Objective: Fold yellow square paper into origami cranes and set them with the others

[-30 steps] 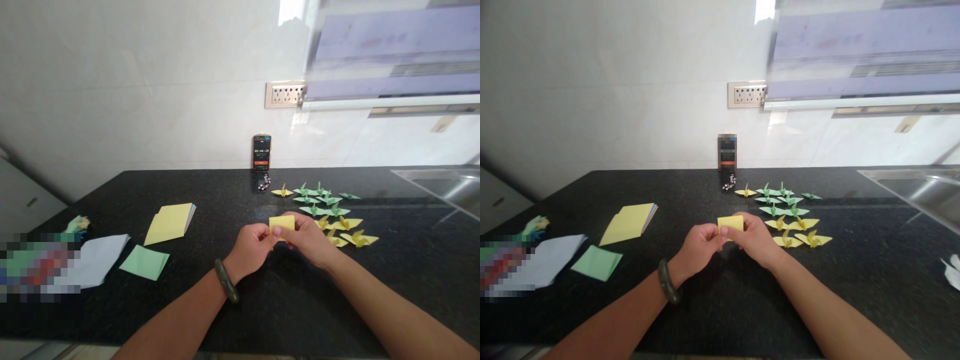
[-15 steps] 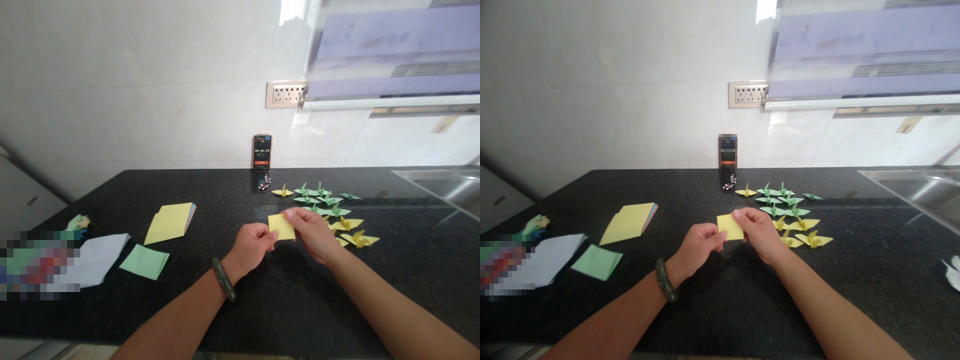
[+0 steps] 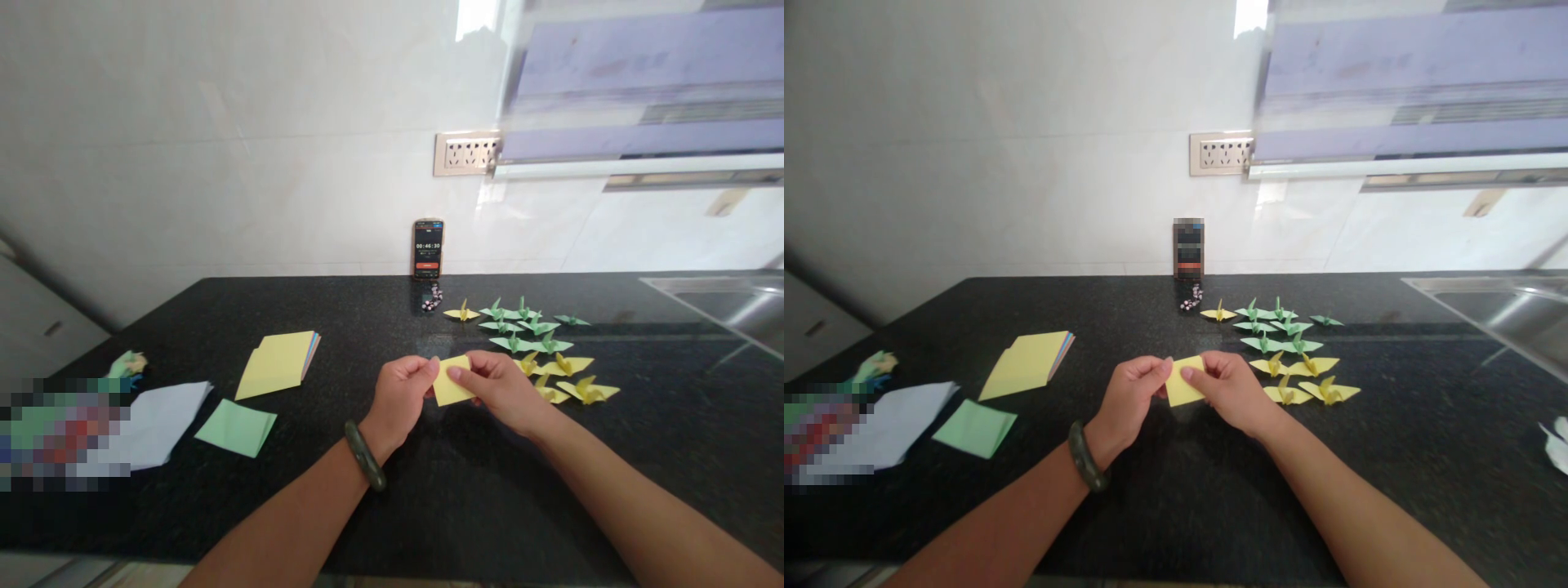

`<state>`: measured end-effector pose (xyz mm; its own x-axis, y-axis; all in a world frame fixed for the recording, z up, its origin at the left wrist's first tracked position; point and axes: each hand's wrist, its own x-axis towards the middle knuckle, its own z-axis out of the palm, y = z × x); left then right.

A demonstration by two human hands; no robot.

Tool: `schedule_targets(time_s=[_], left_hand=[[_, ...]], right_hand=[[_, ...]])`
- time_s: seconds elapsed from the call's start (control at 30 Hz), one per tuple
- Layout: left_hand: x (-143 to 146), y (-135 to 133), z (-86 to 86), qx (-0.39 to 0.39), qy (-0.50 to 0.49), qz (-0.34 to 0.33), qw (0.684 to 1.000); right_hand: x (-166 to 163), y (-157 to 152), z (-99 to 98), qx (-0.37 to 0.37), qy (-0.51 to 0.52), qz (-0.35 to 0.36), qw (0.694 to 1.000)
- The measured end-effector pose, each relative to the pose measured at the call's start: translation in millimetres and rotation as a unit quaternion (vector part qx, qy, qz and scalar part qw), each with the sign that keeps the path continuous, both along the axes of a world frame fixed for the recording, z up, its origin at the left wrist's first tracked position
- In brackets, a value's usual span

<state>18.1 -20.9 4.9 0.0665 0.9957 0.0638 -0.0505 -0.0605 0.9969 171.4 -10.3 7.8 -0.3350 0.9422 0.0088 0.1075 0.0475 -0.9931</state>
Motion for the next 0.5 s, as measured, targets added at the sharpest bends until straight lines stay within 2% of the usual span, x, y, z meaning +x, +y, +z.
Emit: schedule_targets(time_s=[0.13, 0.3, 0.4, 0.5], left_hand=[[2.2, 1.2, -2.2, -0.033, -0.040, -0.028, 0.998], [2.2, 2.1, -7.1, -0.110, -0.115, -0.095, 0.983], [2.0, 1.1, -7.3, -0.150, -0.158, -0.140, 0.966], [2.1, 0.5, -6.7, -0.171, -0.180, -0.155, 0.956]], right_hand=[[0.4, 3.0, -2.4, 0.016, 0.014, -0.036, 0.999], [1.3, 6.4, -3.7, 0.011, 0.089, -0.097, 0.991], [1.4, 6.8, -3.2, -0.013, 0.130, -0.106, 0.986], [0.6, 6.6, -3.1, -0.033, 0.144, -0.103, 0.984]])
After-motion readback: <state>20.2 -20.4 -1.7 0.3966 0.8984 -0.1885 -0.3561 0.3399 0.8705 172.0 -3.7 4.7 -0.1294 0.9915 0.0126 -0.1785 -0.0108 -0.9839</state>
